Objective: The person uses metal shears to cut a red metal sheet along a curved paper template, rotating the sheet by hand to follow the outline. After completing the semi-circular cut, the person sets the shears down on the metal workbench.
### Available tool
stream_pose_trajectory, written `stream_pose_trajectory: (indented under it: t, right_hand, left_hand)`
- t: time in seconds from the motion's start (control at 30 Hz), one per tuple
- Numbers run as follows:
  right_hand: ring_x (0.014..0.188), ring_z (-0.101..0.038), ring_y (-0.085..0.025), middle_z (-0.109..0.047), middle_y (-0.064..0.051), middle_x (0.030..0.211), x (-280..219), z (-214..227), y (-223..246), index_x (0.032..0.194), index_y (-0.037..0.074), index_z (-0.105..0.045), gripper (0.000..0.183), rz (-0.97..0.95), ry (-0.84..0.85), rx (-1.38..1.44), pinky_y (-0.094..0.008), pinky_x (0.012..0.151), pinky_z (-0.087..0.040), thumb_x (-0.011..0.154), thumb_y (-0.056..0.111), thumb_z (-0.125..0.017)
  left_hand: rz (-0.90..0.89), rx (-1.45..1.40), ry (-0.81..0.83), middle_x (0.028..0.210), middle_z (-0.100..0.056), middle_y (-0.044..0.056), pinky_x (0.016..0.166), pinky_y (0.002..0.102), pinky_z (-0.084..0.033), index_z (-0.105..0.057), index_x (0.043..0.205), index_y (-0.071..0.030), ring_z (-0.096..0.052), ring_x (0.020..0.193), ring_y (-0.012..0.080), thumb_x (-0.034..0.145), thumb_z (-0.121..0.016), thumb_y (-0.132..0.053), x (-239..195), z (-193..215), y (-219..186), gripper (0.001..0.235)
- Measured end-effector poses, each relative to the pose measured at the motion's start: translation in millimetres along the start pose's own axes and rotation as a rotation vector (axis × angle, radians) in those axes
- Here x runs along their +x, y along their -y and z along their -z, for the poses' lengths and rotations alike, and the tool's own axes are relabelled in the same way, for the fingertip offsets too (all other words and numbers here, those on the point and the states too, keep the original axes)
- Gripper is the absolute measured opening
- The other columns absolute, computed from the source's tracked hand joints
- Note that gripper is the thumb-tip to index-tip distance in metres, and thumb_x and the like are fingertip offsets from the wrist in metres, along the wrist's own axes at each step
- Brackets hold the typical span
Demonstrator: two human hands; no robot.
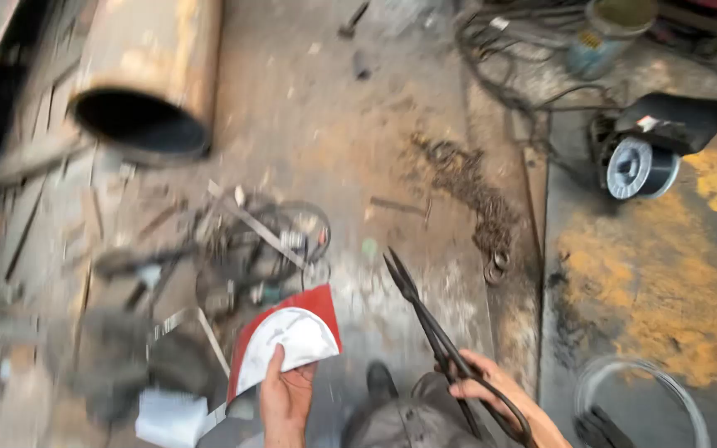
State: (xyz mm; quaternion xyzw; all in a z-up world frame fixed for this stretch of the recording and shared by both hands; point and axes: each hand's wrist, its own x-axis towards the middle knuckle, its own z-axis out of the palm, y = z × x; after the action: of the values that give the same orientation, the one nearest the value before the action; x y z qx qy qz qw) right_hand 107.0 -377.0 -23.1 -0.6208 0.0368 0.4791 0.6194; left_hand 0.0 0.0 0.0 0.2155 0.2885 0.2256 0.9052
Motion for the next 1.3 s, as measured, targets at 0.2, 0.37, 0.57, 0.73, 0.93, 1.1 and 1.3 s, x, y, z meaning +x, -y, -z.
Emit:
stream_pose_trajectory:
  t: [0.2, 0.37, 0.57, 0.73, 0.93, 1.1, 1.3]
  right_hand:
    - [0.115, -0.059, -0.017, -0.068, -0.001, 0.110, 102, 52, 128, 0.130, 0.011, -0.062, 0.066, -0.006, -0.182, 0.249, -0.032, 0.104, -0.041, 0.070, 0.017, -0.088]
    - [0.116, -0.062, -0.015, -0.074, -0.004, 0.118, 241, 114, 243, 0.123, 0.002, -0.068, 0.058, 0.232, -0.149, 0.074, -0.032, 0.103, -0.042, 0.068, 0.016, -0.083]
    - [0.102, -0.065, -0.024, -0.071, -0.009, 0.113, 344, 157, 449, 0.115, -0.003, -0.067, 0.051, 0.264, -0.111, 0.076, -0.038, 0.092, -0.050, 0.068, 0.014, -0.079]
    - [0.111, -0.066, -0.024, -0.067, -0.003, 0.117, 446, 194, 609, 0.119, 0.000, -0.067, 0.053, 0.229, 0.020, 0.108, -0.038, 0.098, -0.048, 0.070, 0.015, -0.081]
    - [0.090, -0.052, -0.020, -0.054, -0.003, 0.090, 619, 273, 766, 0.114, -0.001, -0.063, 0.053, 0.162, -0.087, -0.141, -0.035, 0.084, -0.041, 0.069, 0.015, -0.084]
    - [0.090, -0.054, -0.018, -0.056, -0.002, 0.093, 676, 340, 889, 0.121, -0.004, -0.062, 0.060, 0.101, -0.113, -0.082, -0.033, 0.083, -0.043, 0.070, 0.017, -0.085]
    - [0.091, -0.058, -0.019, -0.060, -0.001, 0.094, 781, 449, 1033, 0.138, 0.008, -0.061, 0.076, -0.015, -0.155, -0.029, -0.033, 0.074, -0.043, 0.065, 0.016, -0.082]
  left_hand:
    - [0.075, 0.226, 0.134, 0.133, -0.062, 0.014, 0.100, 0.054, -0.052, -0.051, 0.138, -0.004, -0.063, 0.121, 0.0322, 0.097, -0.055, -0.016, 186, -220, -7, 0.043]
    - [0.133, 0.222, 0.236, 0.133, -0.064, 0.018, 0.088, 0.051, -0.050, -0.052, 0.141, -0.002, -0.062, 0.118, 0.0351, 0.101, -0.055, -0.023, 354, -322, 9, 0.045]
    - [0.114, 0.136, 0.191, 0.136, -0.064, 0.015, 0.100, 0.049, -0.049, -0.048, 0.146, -0.005, -0.060, 0.124, 0.0316, 0.104, -0.052, -0.029, 504, -433, -5, 0.048]
    - [0.012, 0.112, 0.127, 0.133, -0.064, 0.014, 0.095, 0.051, -0.054, -0.048, 0.144, -0.008, -0.064, 0.119, 0.0327, 0.100, -0.059, -0.021, 644, -512, 7, 0.047]
    - [-0.009, 0.083, 0.117, 0.133, -0.062, 0.014, 0.091, 0.049, -0.060, -0.048, 0.142, -0.008, -0.067, 0.117, 0.0328, 0.096, -0.064, -0.011, 869, -645, 21, 0.049]
    - [-0.070, 0.129, 0.203, 0.133, -0.063, 0.010, 0.090, 0.047, -0.060, -0.047, 0.144, -0.010, -0.067, 0.117, 0.0290, 0.090, -0.067, -0.006, 986, -802, 16, 0.057]
    - [-0.151, 0.086, 0.280, 0.129, -0.062, 0.011, 0.089, 0.049, -0.060, -0.045, 0.145, -0.008, -0.068, 0.111, 0.0308, 0.092, -0.068, -0.003, 1141, -953, 80, 0.059]
